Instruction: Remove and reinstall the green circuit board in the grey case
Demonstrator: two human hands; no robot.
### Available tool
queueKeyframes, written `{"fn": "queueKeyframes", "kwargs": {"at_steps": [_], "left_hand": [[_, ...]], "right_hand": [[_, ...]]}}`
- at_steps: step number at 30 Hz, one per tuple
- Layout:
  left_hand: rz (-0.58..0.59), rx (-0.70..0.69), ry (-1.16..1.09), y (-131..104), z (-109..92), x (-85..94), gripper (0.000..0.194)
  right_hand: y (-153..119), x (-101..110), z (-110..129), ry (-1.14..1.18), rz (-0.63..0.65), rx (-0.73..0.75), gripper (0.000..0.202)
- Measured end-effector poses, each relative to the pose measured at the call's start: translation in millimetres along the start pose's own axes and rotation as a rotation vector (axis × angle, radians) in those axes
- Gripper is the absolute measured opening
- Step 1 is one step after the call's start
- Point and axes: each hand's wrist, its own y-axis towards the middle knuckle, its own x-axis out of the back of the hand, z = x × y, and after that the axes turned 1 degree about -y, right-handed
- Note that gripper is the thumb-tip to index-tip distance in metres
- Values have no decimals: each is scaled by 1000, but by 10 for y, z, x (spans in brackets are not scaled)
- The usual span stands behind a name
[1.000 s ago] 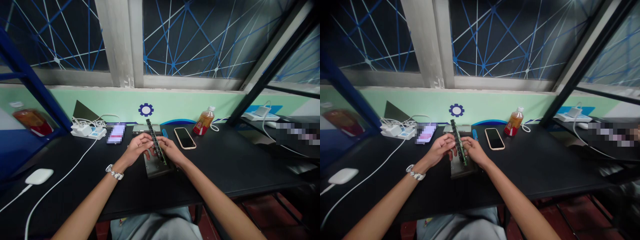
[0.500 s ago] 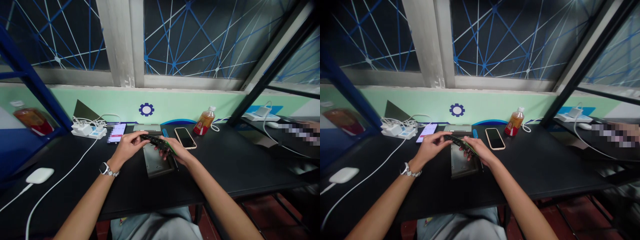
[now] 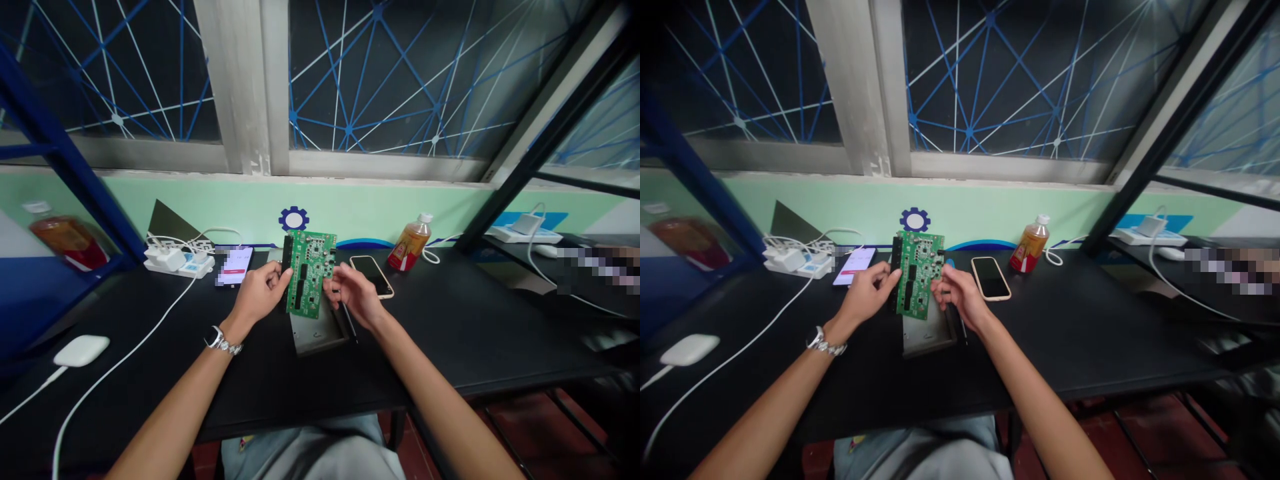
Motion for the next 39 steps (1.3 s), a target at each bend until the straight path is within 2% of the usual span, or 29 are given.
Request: {"fn": "queueKeyframes", "kwargs": {"at_steps": [3,5,8,14,23,29,32,35,39], "left_hand": [[35,17,-28,-7,21,-49,40],[57,9,-48,-16,40,-95,42],[108,12,-64,-40,62,-175,44],[249,127,-206,-99,73,-291,43],[264,141,-229,-88,127,-299,44],[239,180,-216,-92,117,-280,44],[129,165,-209,-78,87,-239,41],[3,128,-311,-57,66,-201,38],[-12,111,-492,-50,40,-198,39]], "right_hand": [[-4,-23,-68,-174,-2,98,30],[1,-50,-115,-241,-15,117,30],[8,-105,-177,-246,-60,127,34],[11,-158,-274,-232,-81,211,39],[31,-140,-291,-243,-91,216,37],[19,-159,-233,-262,-110,211,39],[-2,-165,-196,-349,-116,250,33],[-7,-144,-186,-457,-149,273,42],[30,-103,-230,-495,-132,208,38]]}}
